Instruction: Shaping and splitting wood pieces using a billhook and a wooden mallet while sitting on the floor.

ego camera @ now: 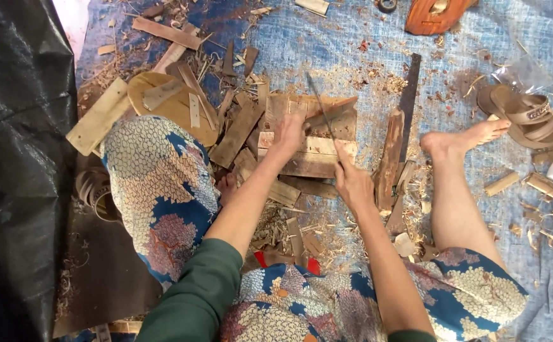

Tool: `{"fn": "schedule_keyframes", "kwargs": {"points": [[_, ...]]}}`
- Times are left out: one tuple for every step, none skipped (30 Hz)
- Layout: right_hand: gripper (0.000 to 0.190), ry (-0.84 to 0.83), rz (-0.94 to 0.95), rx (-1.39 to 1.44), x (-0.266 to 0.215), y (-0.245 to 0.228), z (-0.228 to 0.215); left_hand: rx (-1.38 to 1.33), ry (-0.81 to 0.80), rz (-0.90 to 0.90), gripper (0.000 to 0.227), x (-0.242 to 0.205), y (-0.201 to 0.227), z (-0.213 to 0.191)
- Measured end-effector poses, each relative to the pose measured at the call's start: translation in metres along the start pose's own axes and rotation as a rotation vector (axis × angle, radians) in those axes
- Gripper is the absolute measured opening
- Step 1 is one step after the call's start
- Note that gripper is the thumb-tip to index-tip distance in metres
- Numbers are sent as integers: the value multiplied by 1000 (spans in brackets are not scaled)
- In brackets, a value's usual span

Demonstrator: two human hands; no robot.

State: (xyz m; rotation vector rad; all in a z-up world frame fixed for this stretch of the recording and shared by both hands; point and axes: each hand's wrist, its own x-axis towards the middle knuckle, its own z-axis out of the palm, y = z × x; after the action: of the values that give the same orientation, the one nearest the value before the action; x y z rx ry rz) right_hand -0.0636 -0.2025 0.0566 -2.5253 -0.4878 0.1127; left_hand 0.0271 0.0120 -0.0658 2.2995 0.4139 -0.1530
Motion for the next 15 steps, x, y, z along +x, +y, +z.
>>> {"fn": "schedule_keyframes", "kwargs": {"points": [[51,-53,44,22,2,10,7,-129,-52,-201,26,-2,11,-11],[51,-106,88,44,4,20,14,-261,-105,-401,38,-4,21,-21],[51,-114,79,43,6,17,14,-267,-97,-409,38,-7,20,-24],[52,-126,84,142,9,15,14,-269,-66,-313,32,-10,19,-27],[53,-131,106,244,7,12,14,-262,-50,-211,28,-14,19,-27],[53,-132,115,246,1,5,9,-259,-58,-212,28,-13,10,-20],[53,-89,61,175,0,-2,3,-127,-51,-101,25,-8,5,-15],[54,-46,7,103,-2,-10,-4,4,-43,11,24,-2,-2,-10],[54,-50,9,102,1,-12,-6,2,-46,8,24,-12,10,-20],[47,81,-64,119,4,-15,-7,5,-48,-36,23,-21,22,-30],[43,209,-134,135,5,-18,-8,8,-54,-83,23,-33,32,-39],[43,201,-129,134,1,-14,-6,6,-60,-89,23,-32,32,-38],[44,256,-170,104,2,-12,-5,42,-52,-39,22,-27,34,-39],[44,311,-212,73,2,-10,-4,77,-44,11,21,-23,36,-42],[44,312,-213,73,4,-5,0,77,-42,13,21,-18,28,-35]]}}
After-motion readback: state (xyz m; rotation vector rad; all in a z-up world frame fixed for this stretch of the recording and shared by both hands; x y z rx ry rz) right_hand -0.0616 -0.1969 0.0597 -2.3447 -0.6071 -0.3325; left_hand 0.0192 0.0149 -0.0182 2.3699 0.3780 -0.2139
